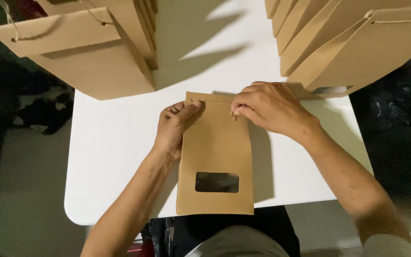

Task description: Attaching string handles to brown paper gift bags by threading them through holes and securing them.

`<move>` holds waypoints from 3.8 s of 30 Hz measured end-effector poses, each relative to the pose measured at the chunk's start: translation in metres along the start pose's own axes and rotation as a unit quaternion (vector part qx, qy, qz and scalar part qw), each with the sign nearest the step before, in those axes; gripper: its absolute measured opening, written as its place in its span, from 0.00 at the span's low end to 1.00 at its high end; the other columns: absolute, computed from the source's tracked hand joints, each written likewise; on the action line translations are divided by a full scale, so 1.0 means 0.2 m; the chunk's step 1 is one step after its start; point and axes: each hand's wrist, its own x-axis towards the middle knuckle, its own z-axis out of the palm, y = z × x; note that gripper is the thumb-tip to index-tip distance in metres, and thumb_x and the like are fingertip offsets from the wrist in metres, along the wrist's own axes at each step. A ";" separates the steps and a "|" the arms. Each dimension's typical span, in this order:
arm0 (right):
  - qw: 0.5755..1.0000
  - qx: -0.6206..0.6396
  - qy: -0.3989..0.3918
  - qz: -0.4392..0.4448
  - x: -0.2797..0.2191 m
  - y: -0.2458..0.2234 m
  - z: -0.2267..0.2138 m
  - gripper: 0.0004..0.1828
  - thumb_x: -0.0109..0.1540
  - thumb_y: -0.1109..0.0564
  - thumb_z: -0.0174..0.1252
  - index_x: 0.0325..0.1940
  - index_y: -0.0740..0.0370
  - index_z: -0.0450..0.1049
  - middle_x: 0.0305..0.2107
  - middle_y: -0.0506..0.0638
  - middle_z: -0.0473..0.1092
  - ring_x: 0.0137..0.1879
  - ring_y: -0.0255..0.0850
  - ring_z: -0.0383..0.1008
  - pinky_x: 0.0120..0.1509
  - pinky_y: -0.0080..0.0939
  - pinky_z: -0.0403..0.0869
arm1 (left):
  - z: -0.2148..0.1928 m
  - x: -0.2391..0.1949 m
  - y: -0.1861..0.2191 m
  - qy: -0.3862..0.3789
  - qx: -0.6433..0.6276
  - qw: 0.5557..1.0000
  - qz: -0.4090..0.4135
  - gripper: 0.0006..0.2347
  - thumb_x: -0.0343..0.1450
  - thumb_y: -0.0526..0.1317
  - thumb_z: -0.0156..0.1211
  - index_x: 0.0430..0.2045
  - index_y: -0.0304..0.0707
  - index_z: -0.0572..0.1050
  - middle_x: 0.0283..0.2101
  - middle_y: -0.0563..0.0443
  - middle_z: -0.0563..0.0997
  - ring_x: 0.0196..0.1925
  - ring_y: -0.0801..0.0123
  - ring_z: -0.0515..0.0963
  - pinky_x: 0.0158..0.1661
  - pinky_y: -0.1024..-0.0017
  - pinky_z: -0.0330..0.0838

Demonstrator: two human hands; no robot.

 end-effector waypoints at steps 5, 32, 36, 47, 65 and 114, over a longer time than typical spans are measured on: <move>0.989 0.116 -0.049 0.073 0.05 0.10 0.02 0.02 0.59 0.56 0.66 0.33 0.54 0.79 0.26 0.48 0.78 0.40 0.47 0.79 0.47 0.49 0.75 | 0.00 0.02 -0.03 -0.017 0.018 1.000 0.009 0.07 0.66 0.32 0.69 0.23 0.26 0.77 0.22 0.43 0.80 0.23 0.60 0.85 0.26 0.69 0.81; 0.998 0.046 -0.044 0.028 0.00 0.16 0.18 0.06 0.60 0.53 0.62 0.33 0.54 0.72 0.25 0.49 0.73 0.36 0.46 0.78 0.41 0.45 0.76 | -0.02 0.00 -0.08 -0.029 0.086 0.996 0.003 0.09 0.67 0.35 0.67 0.31 0.22 0.80 0.25 0.41 0.83 0.26 0.58 0.86 0.29 0.66 0.82; 0.995 -0.029 0.053 -0.075 -0.03 0.15 0.19 0.03 0.66 0.58 0.57 0.39 0.55 0.69 0.28 0.47 0.72 0.39 0.43 0.78 0.41 0.41 0.77 | -0.01 -0.01 -0.06 -0.020 0.073 0.997 0.005 0.10 0.67 0.37 0.67 0.34 0.24 0.81 0.27 0.41 0.83 0.28 0.58 0.87 0.31 0.64 0.83; 0.976 0.055 0.191 -0.084 -0.06 0.14 0.14 0.09 0.69 0.55 0.60 0.52 0.58 0.77 0.43 0.50 0.74 0.48 0.44 0.78 0.46 0.39 0.79 | -0.14 0.11 -0.10 0.013 -0.038 0.999 0.014 0.07 0.66 0.36 0.67 0.33 0.32 0.81 0.29 0.44 0.84 0.28 0.60 0.87 0.32 0.68 0.84; 0.836 0.543 -0.021 0.079 -0.09 0.04 0.08 0.32 0.60 0.47 0.64 0.66 0.62 0.71 0.59 0.57 0.73 0.68 0.46 0.69 0.78 0.59 0.54 | 0.04 -0.10 0.08 -0.059 -0.101 0.992 0.055 0.24 0.64 0.60 0.63 0.46 0.45 0.78 0.47 0.50 0.84 0.50 0.61 0.83 0.56 0.58 0.78; 0.869 0.304 0.183 0.344 -1.09 0.39 0.15 0.28 0.53 0.68 0.64 0.58 0.70 0.72 0.57 0.58 0.73 0.65 0.47 0.71 0.75 0.46 0.65 | -0.18 0.05 0.04 -0.329 0.191 0.901 0.208 0.16 0.75 0.46 0.53 0.50 0.34 0.76 0.45 0.49 0.81 0.49 0.67 0.79 0.52 0.70 0.74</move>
